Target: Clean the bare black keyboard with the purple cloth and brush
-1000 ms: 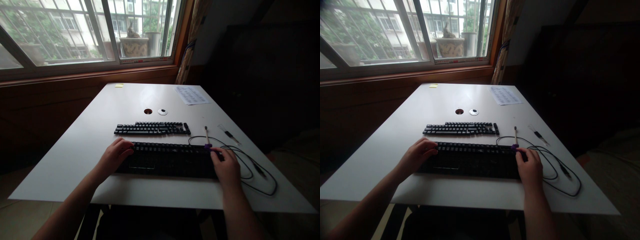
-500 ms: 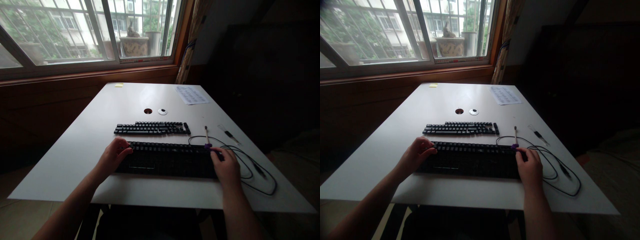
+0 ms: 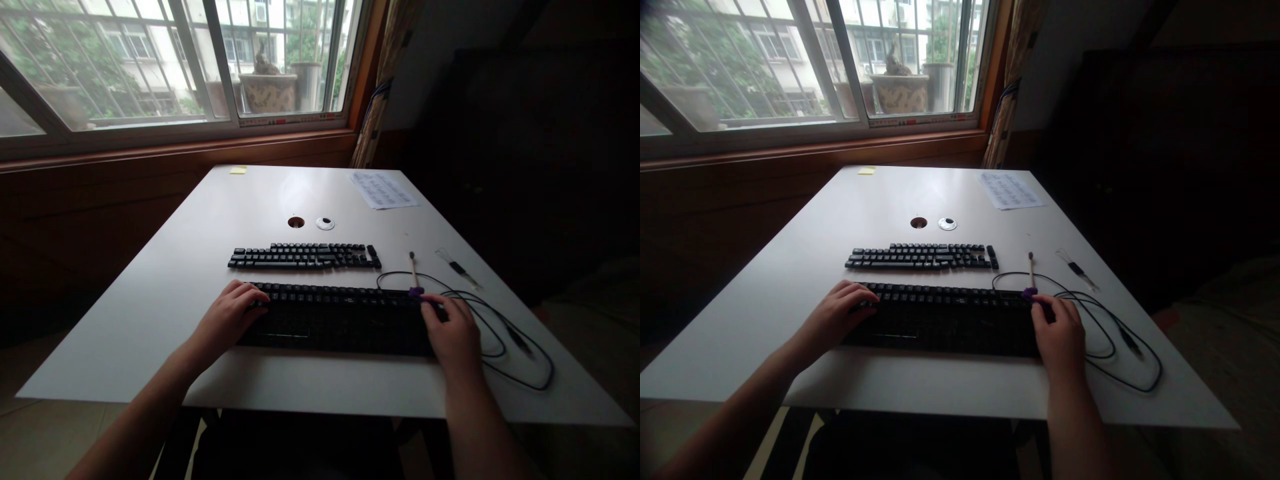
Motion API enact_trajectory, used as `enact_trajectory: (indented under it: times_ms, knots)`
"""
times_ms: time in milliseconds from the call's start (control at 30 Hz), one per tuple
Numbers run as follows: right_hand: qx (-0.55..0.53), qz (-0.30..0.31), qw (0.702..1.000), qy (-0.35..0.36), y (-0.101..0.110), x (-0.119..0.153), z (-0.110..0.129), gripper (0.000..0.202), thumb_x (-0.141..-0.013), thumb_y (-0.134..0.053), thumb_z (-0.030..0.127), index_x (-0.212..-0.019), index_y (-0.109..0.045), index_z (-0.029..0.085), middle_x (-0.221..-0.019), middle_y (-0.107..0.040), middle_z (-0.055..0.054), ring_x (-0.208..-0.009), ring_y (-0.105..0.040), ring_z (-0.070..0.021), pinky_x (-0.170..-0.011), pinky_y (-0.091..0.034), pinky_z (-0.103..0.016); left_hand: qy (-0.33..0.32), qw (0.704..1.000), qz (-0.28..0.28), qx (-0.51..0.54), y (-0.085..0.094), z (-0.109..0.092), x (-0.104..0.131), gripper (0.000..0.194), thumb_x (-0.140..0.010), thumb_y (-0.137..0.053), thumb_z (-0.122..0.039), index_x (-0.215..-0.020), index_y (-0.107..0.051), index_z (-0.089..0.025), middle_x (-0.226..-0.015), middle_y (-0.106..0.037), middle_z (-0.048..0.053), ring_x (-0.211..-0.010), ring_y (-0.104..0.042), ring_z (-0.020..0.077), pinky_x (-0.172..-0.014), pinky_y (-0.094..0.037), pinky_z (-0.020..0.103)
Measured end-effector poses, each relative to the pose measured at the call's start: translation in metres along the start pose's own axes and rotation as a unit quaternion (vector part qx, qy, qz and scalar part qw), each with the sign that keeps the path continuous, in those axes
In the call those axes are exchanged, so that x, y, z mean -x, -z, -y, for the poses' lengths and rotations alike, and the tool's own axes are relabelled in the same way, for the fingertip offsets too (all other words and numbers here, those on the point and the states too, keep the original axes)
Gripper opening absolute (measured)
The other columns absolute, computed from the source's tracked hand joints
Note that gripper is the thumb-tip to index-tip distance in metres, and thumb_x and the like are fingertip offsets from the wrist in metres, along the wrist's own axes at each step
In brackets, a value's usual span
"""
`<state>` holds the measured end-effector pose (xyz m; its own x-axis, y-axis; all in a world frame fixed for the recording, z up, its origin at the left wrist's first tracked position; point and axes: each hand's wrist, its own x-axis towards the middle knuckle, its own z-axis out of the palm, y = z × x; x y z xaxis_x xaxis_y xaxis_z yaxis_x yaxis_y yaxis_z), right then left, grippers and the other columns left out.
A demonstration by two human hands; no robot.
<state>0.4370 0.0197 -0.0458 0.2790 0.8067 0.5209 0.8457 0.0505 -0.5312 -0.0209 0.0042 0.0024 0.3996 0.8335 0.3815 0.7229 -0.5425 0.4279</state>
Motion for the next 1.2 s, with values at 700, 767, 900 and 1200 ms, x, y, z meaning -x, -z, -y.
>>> enact_trajectory:
  times_ms: [700,767,900,1200]
  knots:
    - [-0.003,0.002,1.0,-0.005,-0.002,0.0,-0.004,0.026,-0.084,-0.056,0.038,-0.096,-0.073,0.021,-0.096,-0.064,-0.008,-0.088,-0.06,-0.0245,-0.086,-0.049,-0.041,-0.084,0.99,-0.009,-0.111,-0.005,-0.007,-0.003,0.013,-0.099,-0.064,-0.023,-0.094,-0.076,-0.02,-0.094,-0.069,0.007,-0.09,-0.056,0.0236,-0.075,-0.055,0.035]
    - [-0.003,0.003,1.0,-0.004,-0.001,0.0,-0.004,0.027,-0.084,-0.056,0.039,-0.095,-0.073,0.021,-0.095,-0.064,-0.008,-0.088,-0.06,-0.0245,-0.086,-0.049,-0.041,-0.085,0.988,-0.023,-0.125,-0.004,-0.007,0.002,0.013,-0.099,-0.065,-0.025,-0.105,-0.077,-0.022,-0.101,-0.07,0.008,-0.094,-0.058,0.0244,-0.079,-0.056,0.037]
    - [-0.004,0.004,1.0,-0.009,-0.001,0.0,-0.002,0.027,-0.083,-0.056,0.039,-0.095,-0.073,0.022,-0.095,-0.064,-0.008,-0.088,-0.059,-0.0245,-0.086,-0.049,-0.041,-0.079,0.985,-0.026,-0.154,-0.002,-0.007,0.012,0.026,-0.097,-0.068,-0.028,-0.123,-0.075,-0.028,-0.124,-0.064,0.01,-0.119,-0.054,0.0313,-0.097,-0.056,0.048]
    - [-0.005,0.005,1.0,-0.009,-0.003,0.0,-0.005,0.027,-0.084,-0.055,0.038,-0.096,-0.072,0.022,-0.097,-0.064,-0.008,-0.091,-0.06,-0.025,-0.088,-0.049,-0.041,-0.085,0.972,0.022,-0.219,0.0,-0.007,0.018,0.034,-0.1,-0.063,-0.029,-0.133,-0.069,-0.03,-0.131,-0.059,0.013,-0.137,-0.044,0.0379,-0.104,-0.053,0.055]
